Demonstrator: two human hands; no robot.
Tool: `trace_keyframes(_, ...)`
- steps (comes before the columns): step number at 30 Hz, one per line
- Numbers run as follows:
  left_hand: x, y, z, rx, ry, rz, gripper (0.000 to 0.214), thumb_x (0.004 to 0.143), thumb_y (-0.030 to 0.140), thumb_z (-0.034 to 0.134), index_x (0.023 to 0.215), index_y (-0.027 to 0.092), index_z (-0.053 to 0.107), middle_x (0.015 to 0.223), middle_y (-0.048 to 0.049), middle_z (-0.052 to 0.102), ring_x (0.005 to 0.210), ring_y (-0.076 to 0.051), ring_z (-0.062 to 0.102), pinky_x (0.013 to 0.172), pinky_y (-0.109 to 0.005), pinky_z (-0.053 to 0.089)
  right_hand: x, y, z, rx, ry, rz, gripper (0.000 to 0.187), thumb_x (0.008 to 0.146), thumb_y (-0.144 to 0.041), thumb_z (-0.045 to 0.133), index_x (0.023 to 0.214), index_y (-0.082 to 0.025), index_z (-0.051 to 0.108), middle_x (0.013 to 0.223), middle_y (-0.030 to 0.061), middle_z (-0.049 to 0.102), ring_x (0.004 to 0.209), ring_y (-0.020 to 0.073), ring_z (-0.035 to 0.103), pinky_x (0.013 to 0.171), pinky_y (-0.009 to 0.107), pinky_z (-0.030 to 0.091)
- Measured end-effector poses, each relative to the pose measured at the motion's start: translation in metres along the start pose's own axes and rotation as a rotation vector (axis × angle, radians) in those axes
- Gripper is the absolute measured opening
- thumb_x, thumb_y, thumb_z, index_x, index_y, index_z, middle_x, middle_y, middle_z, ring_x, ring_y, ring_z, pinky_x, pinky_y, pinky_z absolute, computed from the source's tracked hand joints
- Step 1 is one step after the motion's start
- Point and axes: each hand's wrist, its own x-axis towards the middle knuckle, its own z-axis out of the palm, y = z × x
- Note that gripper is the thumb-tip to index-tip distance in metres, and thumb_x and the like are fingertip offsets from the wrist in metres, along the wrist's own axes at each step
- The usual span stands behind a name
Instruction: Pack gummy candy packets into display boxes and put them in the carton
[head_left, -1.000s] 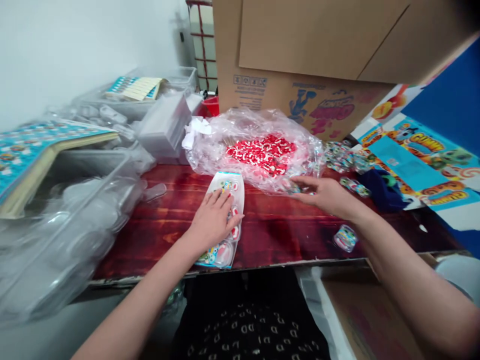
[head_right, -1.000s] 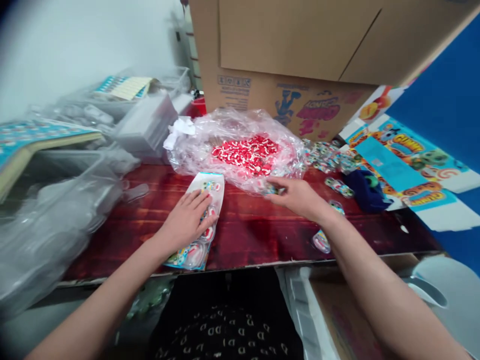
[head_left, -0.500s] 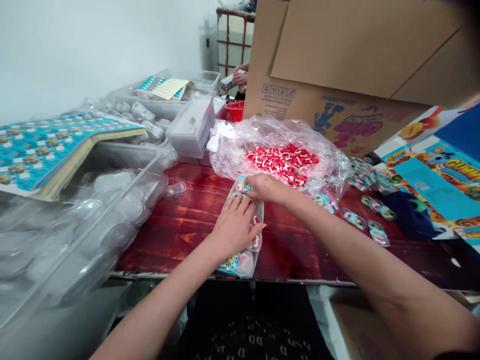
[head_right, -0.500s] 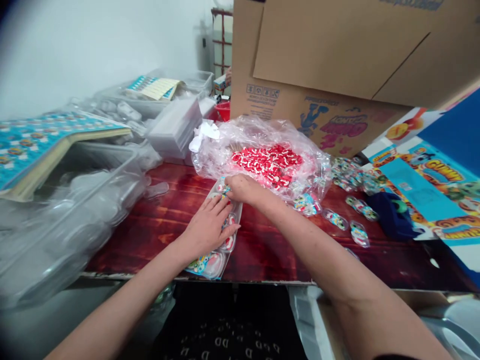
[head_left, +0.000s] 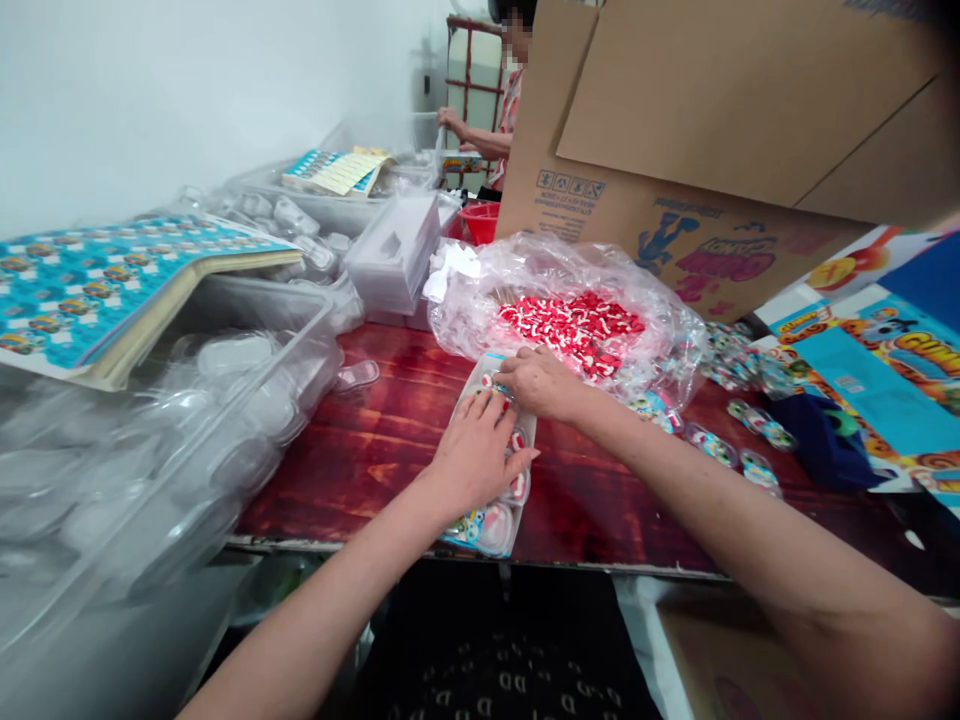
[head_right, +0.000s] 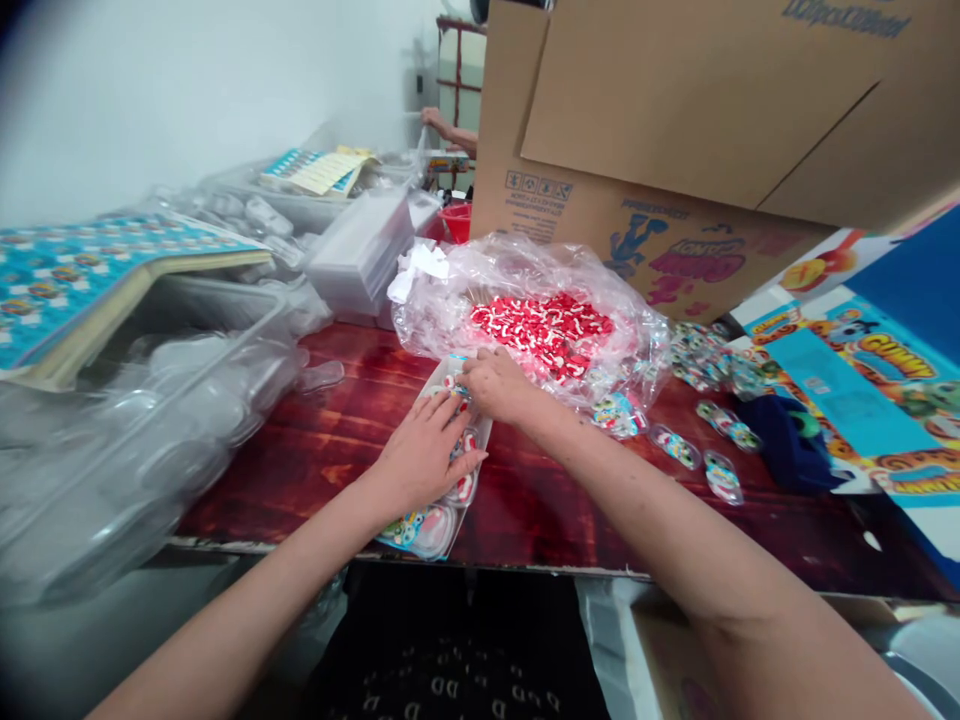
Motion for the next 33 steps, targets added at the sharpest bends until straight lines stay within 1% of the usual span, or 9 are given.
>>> trace_keyframes(5, 0.002, 0.0, -0.005, 0.011, -0.05, -0.012, 0.062, 0.096, 0.057, 0.042, 0.133, 0.008, 0.054, 0.145, -0.0211, 0.049, 0.141, -0.036, 0.038, 0.117, -0.05, 0.03, 0.009, 0.002, 0.008, -0.02, 0.054, -0.018, 0.025, 0.096, -0.026, 0.048, 0.108, -0.018, 0.068, 0.108, 0.012, 0.067, 0.1, 0.0284, 0.056, 0.083, 0.041, 0.036)
trace_keyframes(10, 0.005, -0.003, -0.008, 0.037, -0.065, 0.009, 0.057, 0.097, 0.051, 0.043, 0.133, 0.009, 0.055, 0.145, -0.0197, 0.05, 0.139, -0.034, 0.041, 0.117, -0.05, 0.032, 0.004, -0.003, 0.01, 0.127, 0.102, 0.081, 0.023, 0.093, -0.024, 0.054, 0.107, -0.018, 0.071, 0.113, 0.0124, 0.069, 0.105, 0.0293, 0.059, 0.088, 0.043, 0.04)
trace_keyframes(13, 0.01, -0.008, -0.006, 0.05, -0.036, 0.063, 0.057, 0.098, 0.05, 0.04, 0.13, 0.006, 0.057, 0.141, -0.0224, 0.053, 0.137, -0.036, 0.044, 0.115, -0.054, 0.034, -0.031, -0.014, 0.011, 0.279, 0.327, 0.192, 0.027, 0.096, -0.021, 0.049, 0.114, -0.018, 0.069, 0.125, 0.0107, 0.068, 0.115, 0.026, 0.058, 0.099, 0.044, 0.041)
trace_keyframes(16, 0.014, -0.013, -0.003, 0.061, -0.029, 0.107, 0.058, 0.097, 0.051, 0.037, 0.129, 0.006, 0.057, 0.139, -0.0234, 0.053, 0.136, -0.037, 0.044, 0.111, -0.056, 0.036, -0.099, -0.021, 0.02, 0.462, 0.5, 0.215, 0.032, 0.099, -0.018, 0.043, 0.118, -0.02, 0.068, 0.125, 0.0059, 0.069, 0.115, 0.0176, 0.061, 0.103, 0.038, 0.045)
trace_keyframes(19, 0.015, -0.015, -0.002, 0.053, -0.039, 0.13, 0.056, 0.097, 0.051, 0.034, 0.124, 0.009, 0.059, 0.137, -0.0225, 0.055, 0.134, -0.037, 0.045, 0.11, -0.057, 0.037, -0.191, -0.008, 0.038, 0.541, 0.411, 0.328, 0.038, 0.091, -0.009, 0.044, 0.114, -0.021, 0.071, 0.121, 0.0046, 0.072, 0.112, 0.0162, 0.065, 0.1, 0.035, 0.051)
trace_keyframes(21, 0.015, -0.015, -0.004, 0.042, -0.05, 0.138, 0.053, 0.097, 0.05, 0.033, 0.12, 0.012, 0.06, 0.133, -0.0211, 0.058, 0.133, -0.036, 0.047, 0.11, -0.057, 0.037, -0.251, 0.011, 0.055, 0.482, 0.259, 0.47, 0.05, 0.081, -0.001, 0.046, 0.12, -0.021, 0.07, 0.124, 0.007, 0.07, 0.116, 0.0199, 0.064, 0.104, 0.038, 0.049)
trace_keyframes(24, 0.016, -0.015, -0.005, 0.038, -0.029, 0.137, 0.051, 0.097, 0.05, 0.032, 0.12, 0.013, 0.059, 0.132, -0.0206, 0.058, 0.132, -0.037, 0.046, 0.11, -0.057, 0.037, -0.314, 0.037, 0.082, 0.389, 0.053, 0.603, 0.065, 0.071, 0.003, 0.049, 0.13, -0.021, 0.065, 0.139, 0.0092, 0.06, 0.132, 0.0261, 0.053, 0.111, 0.045, 0.043)
trace_keyframes(28, 0.018, -0.015, -0.005, 0.031, -0.033, 0.141, 0.046, 0.096, 0.047, 0.032, 0.113, 0.015, 0.061, 0.127, -0.0195, 0.06, 0.131, -0.037, 0.046, 0.108, -0.058, 0.038, -0.336, 0.046, 0.104, 0.393, -0.06, 0.607, 0.063, 0.073, 0.001, 0.049, 0.131, -0.022, 0.064, 0.141, 0.009, 0.059, 0.129, 0.0249, 0.056, 0.109, 0.041, 0.044)
trace_keyframes(33, 0.02, -0.019, -0.005, 0.071, -0.061, 0.22, 0.041, 0.096, 0.039, 0.031, 0.101, 0.016, 0.064, 0.124, -0.0191, 0.061, 0.132, -0.039, 0.044, 0.107, -0.058, 0.038, -0.326, 0.052, 0.1, 0.41, -0.101, 0.741, 0.033, 0.089, -0.022, 0.054, 0.117, -0.021, 0.071, 0.115, 0.01, 0.073, 0.106, 0.0231, 0.067, 0.093, 0.031, 0.049)
